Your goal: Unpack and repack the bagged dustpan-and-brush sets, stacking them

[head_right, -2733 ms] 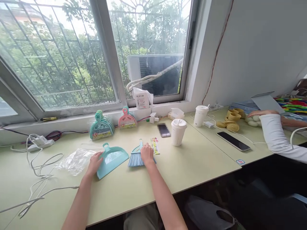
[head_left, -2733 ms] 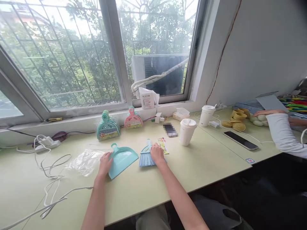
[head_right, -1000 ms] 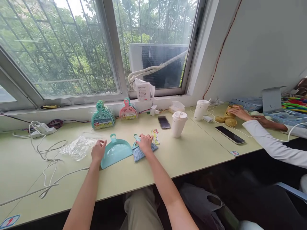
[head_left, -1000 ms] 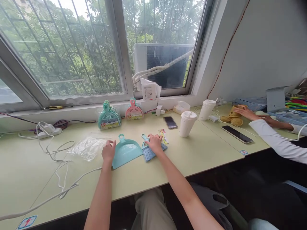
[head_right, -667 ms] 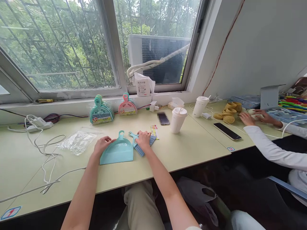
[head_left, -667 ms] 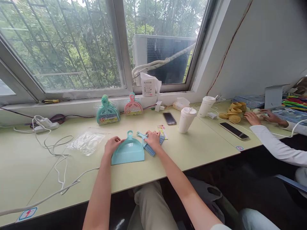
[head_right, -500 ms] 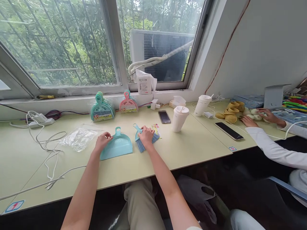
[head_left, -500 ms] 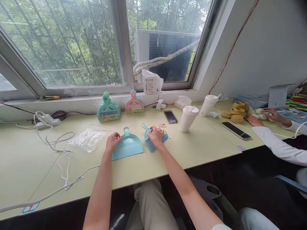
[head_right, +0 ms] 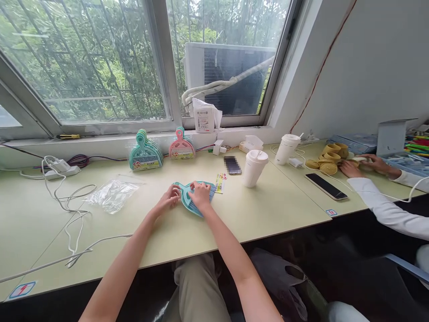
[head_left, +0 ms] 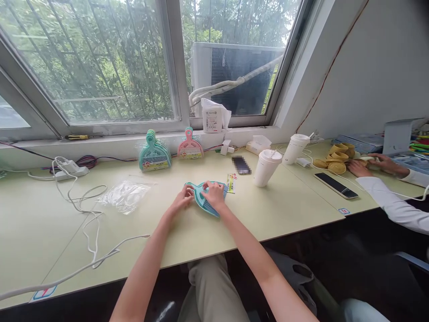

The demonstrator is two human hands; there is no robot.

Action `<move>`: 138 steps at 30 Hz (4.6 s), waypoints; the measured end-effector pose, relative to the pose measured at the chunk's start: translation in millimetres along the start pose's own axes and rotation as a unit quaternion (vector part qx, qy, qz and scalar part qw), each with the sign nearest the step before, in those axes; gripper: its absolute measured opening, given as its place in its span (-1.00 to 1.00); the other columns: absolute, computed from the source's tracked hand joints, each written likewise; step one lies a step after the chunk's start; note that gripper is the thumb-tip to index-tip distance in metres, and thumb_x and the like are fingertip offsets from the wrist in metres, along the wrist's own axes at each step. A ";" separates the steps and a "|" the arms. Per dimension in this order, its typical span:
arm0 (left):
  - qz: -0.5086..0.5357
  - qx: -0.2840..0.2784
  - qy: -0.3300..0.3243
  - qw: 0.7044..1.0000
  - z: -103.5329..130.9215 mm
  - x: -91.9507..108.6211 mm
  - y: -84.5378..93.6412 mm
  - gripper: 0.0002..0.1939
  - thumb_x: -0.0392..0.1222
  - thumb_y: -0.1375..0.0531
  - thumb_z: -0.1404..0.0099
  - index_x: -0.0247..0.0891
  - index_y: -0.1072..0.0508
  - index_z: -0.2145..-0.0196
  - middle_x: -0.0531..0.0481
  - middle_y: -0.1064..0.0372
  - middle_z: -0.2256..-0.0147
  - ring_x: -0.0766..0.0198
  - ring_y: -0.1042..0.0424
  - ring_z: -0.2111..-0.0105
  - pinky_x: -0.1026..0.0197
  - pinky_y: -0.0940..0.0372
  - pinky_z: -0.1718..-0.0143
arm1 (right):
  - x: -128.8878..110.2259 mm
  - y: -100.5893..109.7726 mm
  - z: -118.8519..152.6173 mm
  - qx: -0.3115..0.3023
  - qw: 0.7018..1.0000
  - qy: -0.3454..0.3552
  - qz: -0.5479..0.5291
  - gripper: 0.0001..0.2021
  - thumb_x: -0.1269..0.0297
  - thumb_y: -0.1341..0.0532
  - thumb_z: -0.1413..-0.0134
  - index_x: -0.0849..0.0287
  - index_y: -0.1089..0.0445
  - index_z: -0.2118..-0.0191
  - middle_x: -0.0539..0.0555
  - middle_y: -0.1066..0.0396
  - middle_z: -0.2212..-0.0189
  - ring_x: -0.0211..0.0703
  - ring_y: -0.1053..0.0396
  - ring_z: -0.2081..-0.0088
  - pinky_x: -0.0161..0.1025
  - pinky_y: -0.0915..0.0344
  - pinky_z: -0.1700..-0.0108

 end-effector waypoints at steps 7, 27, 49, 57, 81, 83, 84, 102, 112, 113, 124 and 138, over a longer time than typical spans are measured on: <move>-0.269 0.066 -0.076 0.958 4.1 3.8 26.5 -0.53 -0.30 -0.09 -0.12 -0.12 -0.34 -0.02 -0.06 -0.23 -0.10 0.10 -0.21 -0.11 0.05 -0.16 -0.11 | -6.4 -2.5 0.6 -0.038 0.998 0.025 -0.049 -0.86 0.25 -0.23 0.00 0.05 -0.38 0.25 -0.05 -0.50 0.34 -0.16 -0.32 0.18 -0.21 0.06 0.12; -0.471 0.030 -0.194 0.860 8.6 11.1 -5.4 -0.59 -0.54 0.05 -0.18 -0.25 -0.42 0.14 -0.23 -0.37 0.03 0.05 -0.39 0.04 0.04 -0.29 0.08 | -24.4 -18.0 6.3 -0.028 0.988 0.092 -0.118 -0.94 0.33 -0.19 -0.05 0.12 -0.42 0.36 0.00 -0.42 0.33 -0.21 -0.31 0.20 -0.30 -0.14 0.15; 0.003 0.306 -0.076 0.949 31.1 37.9 20.5 -0.42 -0.02 0.02 -0.35 -0.17 0.03 -0.27 -0.18 -0.03 -0.25 0.07 0.00 -0.26 -0.05 0.02 -0.21 | -36.0 38.7 19.4 0.138 0.966 0.039 -0.214 -0.74 0.32 -0.17 0.06 0.13 -0.33 0.16 -0.07 -0.36 0.46 -0.24 -0.33 0.41 -0.20 -0.18 0.12; 0.217 0.016 0.057 0.974 5.3 10.9 -13.8 -0.14 0.03 -0.33 -0.02 -0.19 -0.09 -0.20 -0.12 -0.45 0.13 0.09 -0.44 0.15 0.09 -0.32 0.13 | -15.2 37.7 6.1 0.166 0.941 -0.008 -0.294 -0.63 0.24 -0.08 -0.07 0.12 -0.14 -0.03 0.02 -0.39 0.34 -0.17 -0.37 0.32 -0.22 -0.29 0.21; 0.438 0.255 0.175 0.844 6.6 -76.1 55.0 -0.68 -0.21 -0.20 -0.17 -0.14 -0.32 0.09 0.02 -0.38 0.28 0.35 -0.42 0.40 0.25 -0.41 0.35 | 22.5 -16.8 0.5 -0.173 0.981 0.077 -0.043 -0.54 0.16 -0.25 -0.06 0.03 -0.28 -0.11 0.12 -0.31 -0.07 -0.02 -0.20 -0.10 -0.06 -0.16 -0.07; 0.417 0.245 0.183 0.856 5.8 -75.2 53.5 -0.65 -0.20 -0.21 -0.15 -0.13 -0.32 0.08 0.02 -0.38 0.26 0.34 -0.42 0.39 0.25 -0.41 0.34 | 20.2 -17.4 1.0 -0.194 0.973 0.099 -0.073 -0.63 0.31 -0.25 -0.04 0.01 -0.38 -0.02 0.07 -0.37 0.01 -0.09 -0.26 -0.03 -0.16 -0.19 -0.03; 0.406 0.239 0.190 0.861 5.5 -75.0 52.3 -0.64 -0.19 -0.22 -0.14 -0.12 -0.32 0.08 0.01 -0.38 0.25 0.33 -0.42 0.38 0.25 -0.41 0.35 | 19.3 -17.0 1.2 -0.199 0.971 0.103 -0.085 -0.65 0.37 -0.23 -0.04 0.00 -0.40 0.01 0.05 -0.39 0.05 -0.12 -0.28 0.01 -0.18 -0.19 -0.02; 0.372 0.254 0.212 0.867 2.5 -78.6 46.3 -0.60 -0.19 -0.29 -0.04 -0.12 -0.39 0.12 -0.03 -0.38 0.24 0.20 -0.42 0.27 0.20 -0.36 0.29 | 29.7 -20.5 -2.6 -0.076 0.995 -0.013 -0.059 -0.64 0.55 -0.01 -0.09 0.10 -0.44 0.13 0.14 -0.07 -0.25 -0.02 0.07 -0.30 0.33 0.45 -0.23; 0.354 0.248 0.214 0.876 2.5 -78.9 45.7 -0.58 -0.16 -0.27 -0.05 -0.11 -0.37 0.09 -0.01 -0.38 0.22 0.23 -0.41 0.31 0.26 -0.34 0.40 | 34.5 -15.0 -3.7 -0.066 0.998 0.004 -0.002 -0.81 0.17 -0.16 -0.12 0.12 -0.46 0.24 0.09 -0.19 -0.19 0.02 0.07 -0.28 0.27 0.58 -0.24; 0.355 0.251 0.216 0.874 3.2 -78.5 45.6 -0.58 -0.16 -0.27 -0.05 -0.11 -0.36 0.09 -0.01 -0.38 0.23 0.25 -0.41 0.33 0.27 -0.33 0.41 | 35.9 -9.9 -4.3 -0.032 0.999 -0.011 0.002 -0.80 0.16 -0.15 -0.13 0.14 -0.46 0.29 0.11 -0.22 -0.17 0.02 0.05 -0.27 0.25 0.55 -0.25; 0.396 0.150 0.177 0.889 2.2 -35.4 -0.5 -0.47 -0.04 -0.29 -0.06 -0.10 -0.26 0.02 -0.01 -0.37 0.18 0.27 -0.41 0.33 0.23 -0.37 0.39 | 14.9 35.7 -2.7 0.164 0.974 -0.110 -0.108 -0.51 0.02 0.22 -0.27 0.09 -0.28 -0.07 0.18 -0.19 -0.17 0.02 -0.01 -0.24 0.31 0.42 -0.22; 0.375 0.187 0.135 0.898 4.1 -23.8 -1.1 -0.39 -0.26 -0.30 0.07 -0.12 -0.21 0.05 0.00 -0.37 0.13 0.19 -0.43 0.18 0.17 -0.39 0.28 | -21.1 -34.6 8.3 -0.059 0.992 -0.039 -0.106 -0.42 -0.09 0.21 -0.24 0.01 0.01 -0.28 0.10 0.41 -0.36 0.05 0.56 -0.35 0.42 0.44 -0.19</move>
Point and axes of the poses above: each hand's wrist, its own z-axis away from the middle knuckle, its own y-axis out of the back of the hand, x = y × z, the point moved 7 cm from there along -z, towards the middle knuckle
